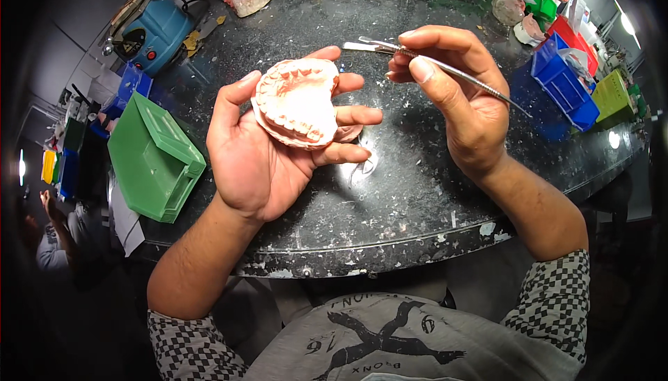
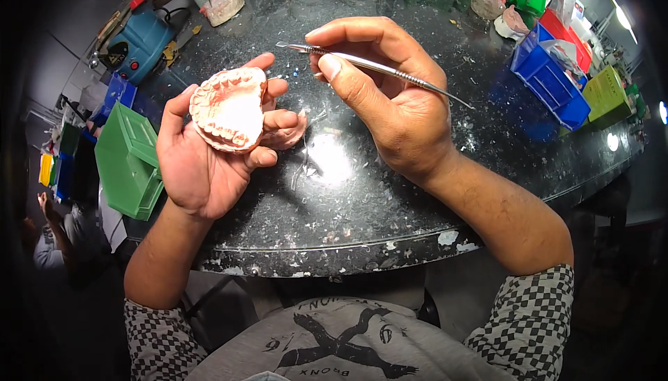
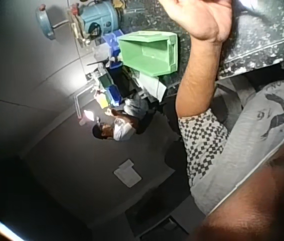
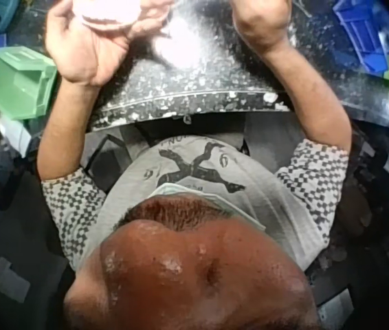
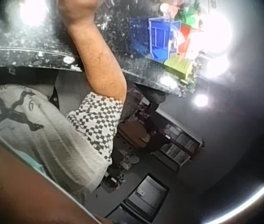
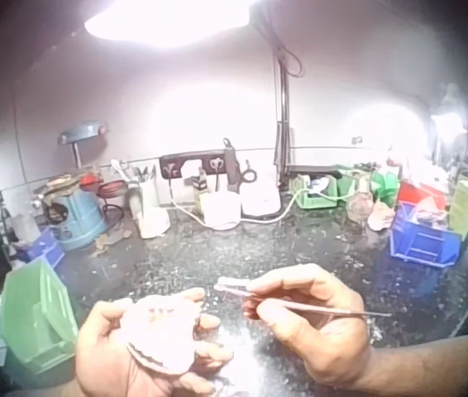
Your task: The person uses a metal carving tool to scrape and refine the surfaces of a pink dental cast held in one hand, working along the gum lines and between the teeth. They turn the model over to access different areas and also manipulate a second smaller cast piece.
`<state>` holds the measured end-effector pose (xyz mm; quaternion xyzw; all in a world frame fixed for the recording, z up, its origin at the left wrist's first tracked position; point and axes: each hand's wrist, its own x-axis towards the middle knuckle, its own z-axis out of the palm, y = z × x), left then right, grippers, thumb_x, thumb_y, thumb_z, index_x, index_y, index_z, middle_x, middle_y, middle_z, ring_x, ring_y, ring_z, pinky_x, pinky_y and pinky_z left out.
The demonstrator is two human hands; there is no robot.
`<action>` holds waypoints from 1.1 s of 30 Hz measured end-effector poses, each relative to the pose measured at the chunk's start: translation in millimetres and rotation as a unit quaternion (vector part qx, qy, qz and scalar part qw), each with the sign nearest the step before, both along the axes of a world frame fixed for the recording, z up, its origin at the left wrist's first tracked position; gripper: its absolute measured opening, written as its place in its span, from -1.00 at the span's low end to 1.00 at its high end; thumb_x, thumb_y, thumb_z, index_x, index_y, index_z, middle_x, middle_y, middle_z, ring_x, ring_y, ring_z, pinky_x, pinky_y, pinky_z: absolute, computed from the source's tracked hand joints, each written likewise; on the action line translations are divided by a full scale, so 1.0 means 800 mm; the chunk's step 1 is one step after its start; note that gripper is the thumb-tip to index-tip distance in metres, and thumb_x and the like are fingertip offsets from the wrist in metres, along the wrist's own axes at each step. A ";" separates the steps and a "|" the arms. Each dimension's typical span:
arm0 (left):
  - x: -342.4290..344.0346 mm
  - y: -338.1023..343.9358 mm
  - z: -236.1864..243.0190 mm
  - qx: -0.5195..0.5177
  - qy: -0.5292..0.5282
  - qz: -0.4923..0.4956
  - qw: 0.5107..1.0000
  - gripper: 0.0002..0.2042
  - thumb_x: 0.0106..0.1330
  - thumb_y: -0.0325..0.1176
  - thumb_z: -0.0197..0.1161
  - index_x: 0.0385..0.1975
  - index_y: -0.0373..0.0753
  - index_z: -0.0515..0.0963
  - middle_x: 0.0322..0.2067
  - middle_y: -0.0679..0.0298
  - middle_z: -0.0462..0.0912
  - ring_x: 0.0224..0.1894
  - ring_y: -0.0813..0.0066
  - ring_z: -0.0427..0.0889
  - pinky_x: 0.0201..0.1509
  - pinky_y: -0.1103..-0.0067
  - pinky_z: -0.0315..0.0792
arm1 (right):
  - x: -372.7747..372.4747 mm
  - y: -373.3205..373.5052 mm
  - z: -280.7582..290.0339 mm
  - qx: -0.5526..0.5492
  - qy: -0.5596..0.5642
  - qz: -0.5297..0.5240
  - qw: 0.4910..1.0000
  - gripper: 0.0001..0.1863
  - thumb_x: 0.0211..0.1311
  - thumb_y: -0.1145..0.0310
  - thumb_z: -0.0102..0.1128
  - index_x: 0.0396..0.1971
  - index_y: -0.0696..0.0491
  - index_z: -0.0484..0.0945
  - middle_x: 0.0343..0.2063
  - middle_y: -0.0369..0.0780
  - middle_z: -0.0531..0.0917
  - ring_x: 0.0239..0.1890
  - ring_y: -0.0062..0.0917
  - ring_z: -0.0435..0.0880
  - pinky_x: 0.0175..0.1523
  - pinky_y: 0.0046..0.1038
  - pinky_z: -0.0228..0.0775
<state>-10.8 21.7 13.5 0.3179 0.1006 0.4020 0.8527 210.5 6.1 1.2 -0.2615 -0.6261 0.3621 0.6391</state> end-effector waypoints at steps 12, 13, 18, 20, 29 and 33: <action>0.001 0.000 0.003 -0.057 0.054 -0.010 0.997 -0.30 0.51 0.17 -0.43 0.13 -0.44 0.31 -0.45 -0.15 0.60 -0.87 0.33 0.44 -0.89 0.66 0.32 | 0.005 0.004 -0.001 0.031 -0.022 0.004 0.999 -0.81 0.35 0.57 0.12 -0.07 0.19 0.54 -0.18 -0.23 0.64 -0.13 -0.64 0.62 0.05 -0.58 0.49; 0.000 0.001 0.001 -0.059 0.048 -0.031 0.997 -0.30 0.50 0.19 -0.43 0.08 -0.43 0.33 -0.51 -0.15 0.59 -0.86 0.33 0.45 -0.89 0.65 0.32 | 0.005 0.003 -0.001 0.026 -0.019 0.004 0.999 -0.81 0.35 0.56 0.12 -0.07 0.19 0.54 -0.19 -0.23 0.64 -0.13 -0.64 0.62 0.04 -0.57 0.50; 0.000 0.002 0.003 -0.052 0.052 -0.080 0.994 -0.24 0.46 0.28 -0.42 -0.05 -0.46 0.36 -0.62 -0.13 0.56 -0.85 0.31 0.48 -0.91 0.63 0.32 | 0.004 0.004 -0.002 -0.006 0.012 0.025 1.000 -0.82 0.36 0.51 0.14 -0.08 0.18 0.55 -0.24 -0.23 0.66 -0.17 -0.64 0.65 -0.02 -0.55 0.54; 0.000 0.003 0.000 -0.034 0.050 -0.082 0.995 -0.17 0.42 0.34 -0.43 -0.11 -0.52 0.35 -0.68 -0.07 0.53 -0.87 0.32 0.47 -0.92 0.63 0.32 | 0.006 0.005 -0.001 -0.030 0.008 0.014 0.999 -0.82 0.37 0.46 0.15 -0.09 0.16 0.55 -0.29 -0.23 0.67 -0.23 -0.63 0.67 -0.08 -0.55 0.56; 0.002 -0.002 0.002 -0.043 0.039 -0.129 0.990 -0.07 0.36 0.43 -0.43 -0.10 -0.60 0.32 -0.76 0.03 0.45 -0.86 0.39 0.47 -0.89 0.64 0.34 | 0.003 0.004 0.000 -0.045 0.013 0.003 0.999 -0.78 0.45 0.32 0.08 -0.09 0.15 0.56 -0.31 -0.22 0.68 -0.27 -0.62 0.67 -0.17 -0.56 0.58; 0.002 -0.003 0.008 -0.061 0.061 -0.110 0.990 -0.07 0.36 0.43 -0.44 -0.08 -0.60 0.32 -0.75 0.06 0.45 -0.87 0.41 0.44 -0.88 0.64 0.35 | 0.002 0.005 0.001 -0.051 0.012 -0.009 0.999 -0.67 0.51 0.20 -0.01 -0.07 0.16 0.57 -0.29 -0.20 0.67 -0.23 -0.60 0.67 -0.18 -0.57 0.59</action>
